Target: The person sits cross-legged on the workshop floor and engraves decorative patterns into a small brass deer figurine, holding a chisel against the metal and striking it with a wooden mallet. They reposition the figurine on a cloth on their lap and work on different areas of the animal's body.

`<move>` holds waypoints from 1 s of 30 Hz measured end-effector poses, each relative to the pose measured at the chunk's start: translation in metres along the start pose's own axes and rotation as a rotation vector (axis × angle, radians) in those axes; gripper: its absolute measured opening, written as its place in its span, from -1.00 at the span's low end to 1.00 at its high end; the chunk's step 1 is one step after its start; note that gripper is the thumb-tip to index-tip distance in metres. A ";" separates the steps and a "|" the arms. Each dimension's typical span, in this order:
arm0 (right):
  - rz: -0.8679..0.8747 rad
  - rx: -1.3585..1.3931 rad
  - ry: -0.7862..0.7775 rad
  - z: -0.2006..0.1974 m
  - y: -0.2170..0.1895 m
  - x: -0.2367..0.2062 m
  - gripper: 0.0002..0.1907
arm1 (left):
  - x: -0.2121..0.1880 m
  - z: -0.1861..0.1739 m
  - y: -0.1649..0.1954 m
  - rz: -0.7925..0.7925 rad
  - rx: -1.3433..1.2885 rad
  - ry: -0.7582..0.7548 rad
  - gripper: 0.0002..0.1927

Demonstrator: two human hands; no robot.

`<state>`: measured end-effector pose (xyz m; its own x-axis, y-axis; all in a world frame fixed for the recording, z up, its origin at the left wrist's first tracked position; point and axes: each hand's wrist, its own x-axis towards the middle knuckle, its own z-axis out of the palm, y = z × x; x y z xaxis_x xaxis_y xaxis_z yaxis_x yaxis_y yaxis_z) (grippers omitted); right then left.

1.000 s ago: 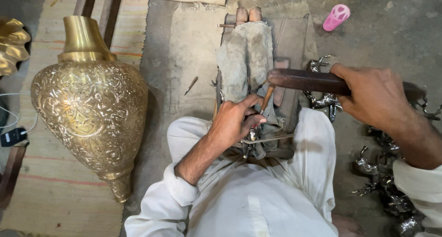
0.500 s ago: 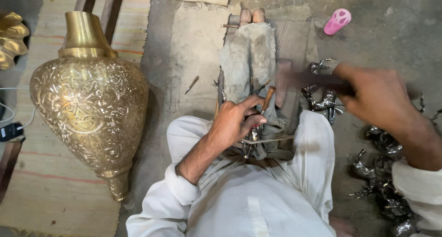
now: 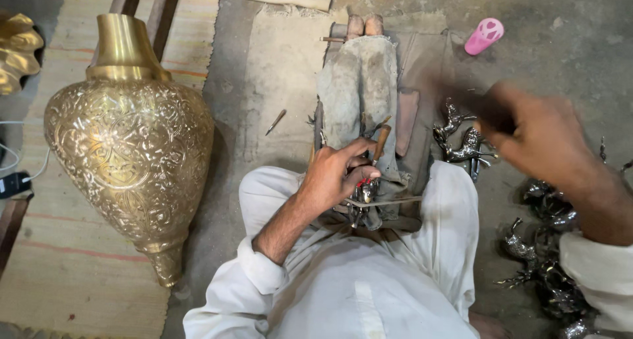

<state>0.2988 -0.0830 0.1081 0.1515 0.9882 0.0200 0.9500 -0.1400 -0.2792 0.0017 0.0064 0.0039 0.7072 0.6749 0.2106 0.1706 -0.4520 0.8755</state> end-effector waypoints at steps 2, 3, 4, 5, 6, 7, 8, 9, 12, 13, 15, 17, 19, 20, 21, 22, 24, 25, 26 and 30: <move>-0.094 -0.306 0.028 -0.001 -0.007 0.002 -0.52 | -0.002 -0.001 -0.002 0.001 -0.044 0.001 -0.60; -0.132 -0.462 0.043 -0.002 -0.010 0.001 -0.44 | -0.001 0.000 -0.003 0.007 -0.070 -0.005 -0.60; 0.050 -0.347 0.005 -0.005 -0.011 0.002 -0.51 | 0.000 0.000 -0.005 -0.018 -0.032 -0.008 -0.59; 0.224 -0.231 -0.037 -0.007 -0.013 0.004 -0.57 | -0.001 0.001 -0.006 -0.050 0.004 -0.005 -0.58; 0.396 -0.113 -0.085 -0.008 -0.014 0.004 -0.61 | -0.002 0.003 -0.007 -0.088 0.038 -0.002 -0.56; 0.234 -0.265 -0.106 -0.007 -0.016 0.004 -0.56 | -0.004 0.003 -0.009 -0.060 -0.008 0.005 -0.58; 0.071 -0.412 -0.123 -0.007 -0.016 0.003 -0.49 | -0.005 0.004 -0.010 -0.029 -0.050 0.011 -0.60; -0.086 -0.554 -0.135 -0.006 -0.016 0.003 -0.40 | -0.005 0.004 -0.012 0.006 -0.090 0.010 -0.61; -0.214 -0.503 -0.031 -0.003 -0.011 -0.003 -0.49 | -0.007 0.003 -0.015 -0.033 -0.210 0.143 -0.68; -0.139 -0.461 -0.083 -0.001 -0.009 -0.003 -0.52 | -0.008 0.002 -0.014 -0.101 -0.210 0.153 -0.69; 0.014 -0.374 -0.175 0.003 -0.003 -0.002 -0.57 | -0.005 -0.002 -0.012 -0.231 -0.205 0.170 -0.70; 0.134 -0.201 -0.236 0.008 0.001 -0.002 -0.61 | -0.003 -0.002 -0.005 -0.115 -0.192 0.121 -0.66; 0.175 -0.110 -0.261 0.012 0.005 -0.005 -0.63 | 0.002 0.001 0.004 -0.046 -0.153 0.037 -0.64; 0.154 -0.106 -0.259 0.015 0.007 -0.007 -0.63 | 0.005 0.002 0.008 -0.037 -0.122 -0.018 -0.64; 0.133 -0.104 -0.255 0.017 0.009 -0.008 -0.63 | 0.008 0.001 0.011 -0.026 -0.090 -0.073 -0.64; 0.116 -0.095 -0.232 0.019 0.012 -0.011 -0.61 | 0.010 0.001 0.014 -0.026 -0.051 -0.087 -0.63; 0.082 -0.079 -0.186 0.022 0.018 -0.017 -0.57 | 0.014 0.002 0.018 -0.024 0.026 -0.114 -0.61; 0.108 -0.103 -0.178 0.023 0.021 -0.020 -0.60 | 0.015 0.002 0.020 -0.016 0.050 -0.118 -0.61; 0.132 -0.126 -0.171 0.024 0.024 -0.023 -0.63 | 0.015 0.002 0.021 -0.010 0.074 -0.120 -0.61; 0.298 -0.004 -0.085 0.029 0.033 -0.026 -0.61 | 0.016 0.004 0.023 -0.025 0.169 -0.114 -0.58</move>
<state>0.3179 -0.1114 0.0704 0.4005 0.9051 -0.1429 0.8681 -0.4247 -0.2570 0.0202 0.0047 0.0255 0.7729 0.6211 0.1301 0.2956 -0.5338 0.7922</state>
